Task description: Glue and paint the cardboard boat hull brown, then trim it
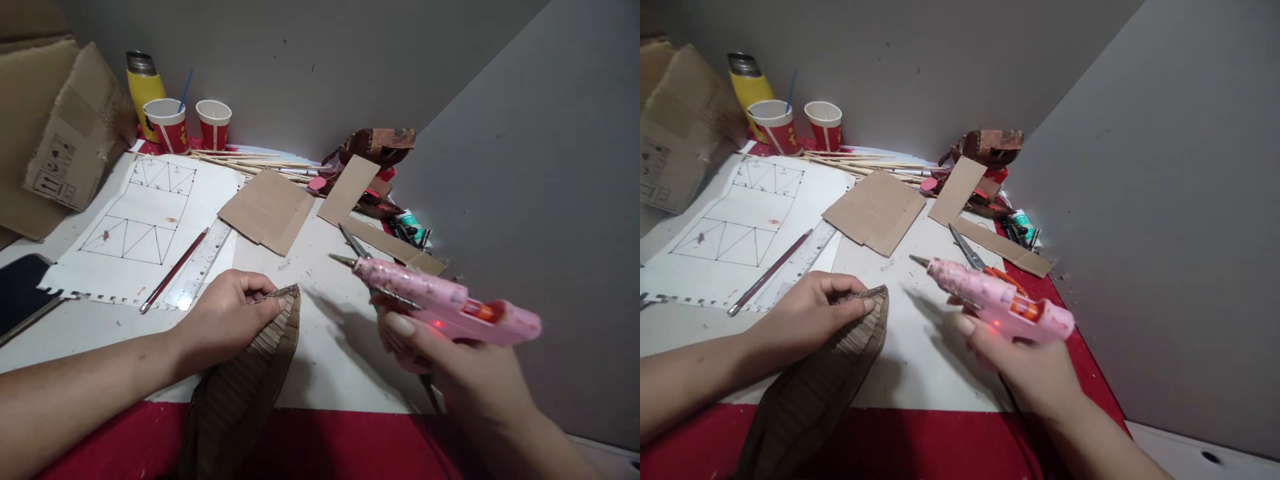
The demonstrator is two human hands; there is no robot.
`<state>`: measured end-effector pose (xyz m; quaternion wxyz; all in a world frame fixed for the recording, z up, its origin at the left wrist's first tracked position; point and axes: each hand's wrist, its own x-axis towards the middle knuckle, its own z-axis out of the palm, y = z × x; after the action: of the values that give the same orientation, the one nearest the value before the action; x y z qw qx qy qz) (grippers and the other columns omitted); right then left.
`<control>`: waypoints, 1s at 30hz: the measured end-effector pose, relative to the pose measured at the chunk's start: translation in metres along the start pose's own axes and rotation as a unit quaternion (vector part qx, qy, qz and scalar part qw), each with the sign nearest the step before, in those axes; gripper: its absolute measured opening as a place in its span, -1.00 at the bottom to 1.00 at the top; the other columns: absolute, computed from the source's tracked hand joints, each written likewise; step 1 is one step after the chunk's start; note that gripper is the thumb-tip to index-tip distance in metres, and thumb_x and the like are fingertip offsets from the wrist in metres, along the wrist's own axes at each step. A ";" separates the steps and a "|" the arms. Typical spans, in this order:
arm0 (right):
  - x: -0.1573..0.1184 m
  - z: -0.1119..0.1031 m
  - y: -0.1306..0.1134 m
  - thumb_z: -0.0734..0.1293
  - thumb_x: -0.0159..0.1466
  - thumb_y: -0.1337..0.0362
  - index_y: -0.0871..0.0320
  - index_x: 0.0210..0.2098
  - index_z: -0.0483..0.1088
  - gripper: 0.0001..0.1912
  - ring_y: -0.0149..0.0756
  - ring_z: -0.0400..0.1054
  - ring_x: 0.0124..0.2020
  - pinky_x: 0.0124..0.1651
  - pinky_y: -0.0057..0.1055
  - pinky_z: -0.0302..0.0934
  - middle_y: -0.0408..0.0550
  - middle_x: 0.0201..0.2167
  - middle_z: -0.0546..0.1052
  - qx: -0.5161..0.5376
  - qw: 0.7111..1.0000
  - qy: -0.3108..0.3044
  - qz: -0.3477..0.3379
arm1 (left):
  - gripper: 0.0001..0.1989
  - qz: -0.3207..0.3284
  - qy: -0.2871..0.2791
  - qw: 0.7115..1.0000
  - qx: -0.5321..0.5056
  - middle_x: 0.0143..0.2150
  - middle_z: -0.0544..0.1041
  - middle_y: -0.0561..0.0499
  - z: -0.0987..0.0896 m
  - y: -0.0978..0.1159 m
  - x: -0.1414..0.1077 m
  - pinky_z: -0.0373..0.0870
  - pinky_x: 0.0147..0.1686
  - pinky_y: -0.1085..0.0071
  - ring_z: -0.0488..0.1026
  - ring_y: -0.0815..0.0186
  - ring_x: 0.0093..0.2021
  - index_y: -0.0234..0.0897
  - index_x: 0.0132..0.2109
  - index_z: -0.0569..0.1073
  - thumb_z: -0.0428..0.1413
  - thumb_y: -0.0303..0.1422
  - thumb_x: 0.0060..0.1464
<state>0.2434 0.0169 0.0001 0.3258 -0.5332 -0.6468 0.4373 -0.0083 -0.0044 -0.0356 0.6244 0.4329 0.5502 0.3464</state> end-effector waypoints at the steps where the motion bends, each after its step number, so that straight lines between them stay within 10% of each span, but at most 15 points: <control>1: -0.001 0.007 0.001 0.46 0.19 0.04 0.05 -0.06 0.53 -0.63 -0.43 0.20 -0.66 -0.69 -0.51 0.11 -0.19 -0.59 0.43 0.026 0.999 0.008 0.041 | -0.78 -0.002 -0.004 1.000 -0.013 -0.54 0.48 0.08 0.001 0.001 -0.001 0.21 -0.56 0.49 0.34 0.39 -0.55 -0.25 -0.41 0.53 0.20 -0.20 0.06; 11: 0.011 0.066 -0.004 0.47 0.15 0.08 0.11 -0.51 0.23 -0.62 -0.53 0.02 -0.70 -0.68 -0.54 -0.11 -0.31 -0.72 0.20 0.161 0.977 -0.101 0.097 | -0.79 0.034 -0.018 0.999 -0.031 -0.54 0.44 0.10 0.013 0.010 -0.010 0.20 -0.54 0.51 0.29 0.42 -0.53 -0.27 -0.44 0.52 0.18 -0.24 0.06; 17: 0.009 0.069 -0.005 0.45 0.16 0.12 0.14 -0.08 0.37 -0.61 -0.52 0.04 -0.72 -0.68 -0.55 -0.03 -0.37 -0.68 0.24 0.186 0.972 -0.080 0.118 | -0.79 0.054 -0.007 0.998 0.016 -0.54 0.43 0.12 0.016 0.008 -0.012 0.16 -0.53 0.52 0.25 0.42 -0.51 -0.26 -0.44 0.54 0.13 -0.29 0.10; 30: 0.006 0.072 0.000 0.48 0.13 0.11 0.18 -0.08 0.41 -0.57 -0.50 0.17 -0.67 -0.64 -0.57 0.07 -0.31 -0.65 0.32 0.203 0.970 -0.038 0.130 | -0.78 0.047 -0.023 0.998 0.019 -0.51 0.47 0.09 0.016 0.006 -0.015 0.17 -0.52 0.51 0.28 0.40 -0.49 -0.26 -0.41 0.56 0.11 -0.30 0.13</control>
<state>0.1775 0.0073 -0.0293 0.3426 -0.5180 -0.4817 0.6182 0.0058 -0.0183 -0.0244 0.6121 0.4776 0.5211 0.3546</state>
